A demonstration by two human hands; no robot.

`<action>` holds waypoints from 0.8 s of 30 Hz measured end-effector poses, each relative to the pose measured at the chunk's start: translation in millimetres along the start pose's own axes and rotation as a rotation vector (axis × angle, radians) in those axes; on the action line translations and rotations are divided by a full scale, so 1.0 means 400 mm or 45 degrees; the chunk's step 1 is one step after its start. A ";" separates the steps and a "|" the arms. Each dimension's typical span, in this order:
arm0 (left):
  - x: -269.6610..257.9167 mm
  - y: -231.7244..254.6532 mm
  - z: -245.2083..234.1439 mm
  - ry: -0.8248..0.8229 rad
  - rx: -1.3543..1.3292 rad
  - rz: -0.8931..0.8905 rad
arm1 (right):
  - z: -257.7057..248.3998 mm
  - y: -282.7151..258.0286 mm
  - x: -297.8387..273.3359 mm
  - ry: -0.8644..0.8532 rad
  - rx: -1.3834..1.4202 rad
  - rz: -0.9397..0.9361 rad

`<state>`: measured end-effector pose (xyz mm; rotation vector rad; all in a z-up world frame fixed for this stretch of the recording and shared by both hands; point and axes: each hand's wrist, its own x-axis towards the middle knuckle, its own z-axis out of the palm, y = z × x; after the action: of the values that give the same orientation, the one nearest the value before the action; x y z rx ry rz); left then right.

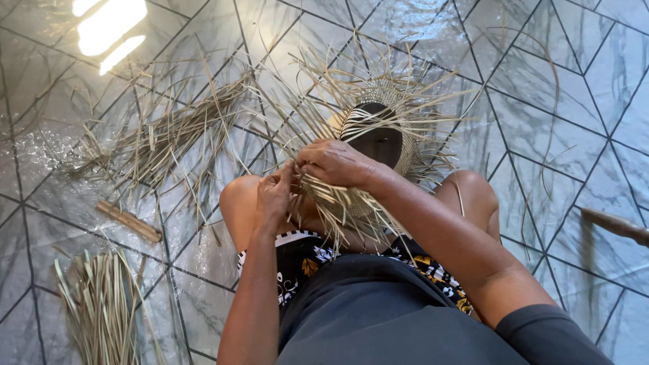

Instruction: The person weaves a hat using dried plant fibers, threading and pulling individual strands through the structure by hand while sitting on the floor.

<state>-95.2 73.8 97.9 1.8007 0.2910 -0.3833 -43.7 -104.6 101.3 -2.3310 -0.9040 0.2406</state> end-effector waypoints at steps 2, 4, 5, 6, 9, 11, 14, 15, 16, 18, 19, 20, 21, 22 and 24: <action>-0.014 0.007 -0.026 -0.040 0.137 -0.022 | 0.009 0.000 -0.006 0.013 -0.045 -0.019; -0.026 -0.003 -0.047 -0.078 0.277 -0.044 | 0.010 -0.007 -0.011 0.026 -0.089 -0.039; -0.031 -0.017 -0.053 -0.091 0.260 -0.010 | 0.007 -0.015 -0.014 0.041 -0.098 -0.053; -0.037 -0.031 -0.059 -0.102 0.242 0.024 | 0.005 -0.022 -0.019 0.056 -0.108 -0.068; -0.042 -0.046 -0.042 0.067 0.323 0.082 | 0.016 -0.021 -0.019 0.080 -0.113 -0.118; -0.040 -0.046 -0.051 0.069 0.344 0.081 | 0.000 -0.037 -0.025 0.084 -0.107 -0.100; -0.053 -0.036 -0.070 0.081 0.396 0.074 | -0.032 -0.049 -0.038 0.103 -0.102 -0.045; -0.060 -0.032 -0.077 0.094 0.426 0.063 | -0.043 -0.050 -0.043 0.114 -0.100 -0.011; -0.075 -0.029 -0.091 0.094 0.426 0.061 | -0.063 -0.050 -0.050 0.113 -0.099 -0.011; -0.106 -0.024 -0.120 0.010 0.267 0.071 | -0.100 -0.050 -0.064 0.120 -0.065 0.061; -0.098 -0.063 -0.125 0.010 0.267 0.067 | -0.102 -0.031 -0.066 0.116 -0.063 0.061; -0.089 -0.102 -0.129 -0.027 0.111 0.022 | -0.104 -0.011 -0.069 0.123 -0.087 0.119; -0.081 -0.140 -0.134 -0.064 -0.046 -0.024 | -0.106 0.008 -0.071 0.130 -0.111 0.178; -0.107 -0.113 -0.151 -0.062 -0.048 -0.025 | -0.114 0.011 -0.071 0.127 -0.111 0.175; -0.163 -0.059 -0.187 -0.006 -0.019 -0.023 | -0.126 0.015 -0.072 0.155 -0.074 0.184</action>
<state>-156.0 152.1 121.2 1.7831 0.3064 -0.3976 -43.1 -151.4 136.2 -2.4386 -0.6926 0.1313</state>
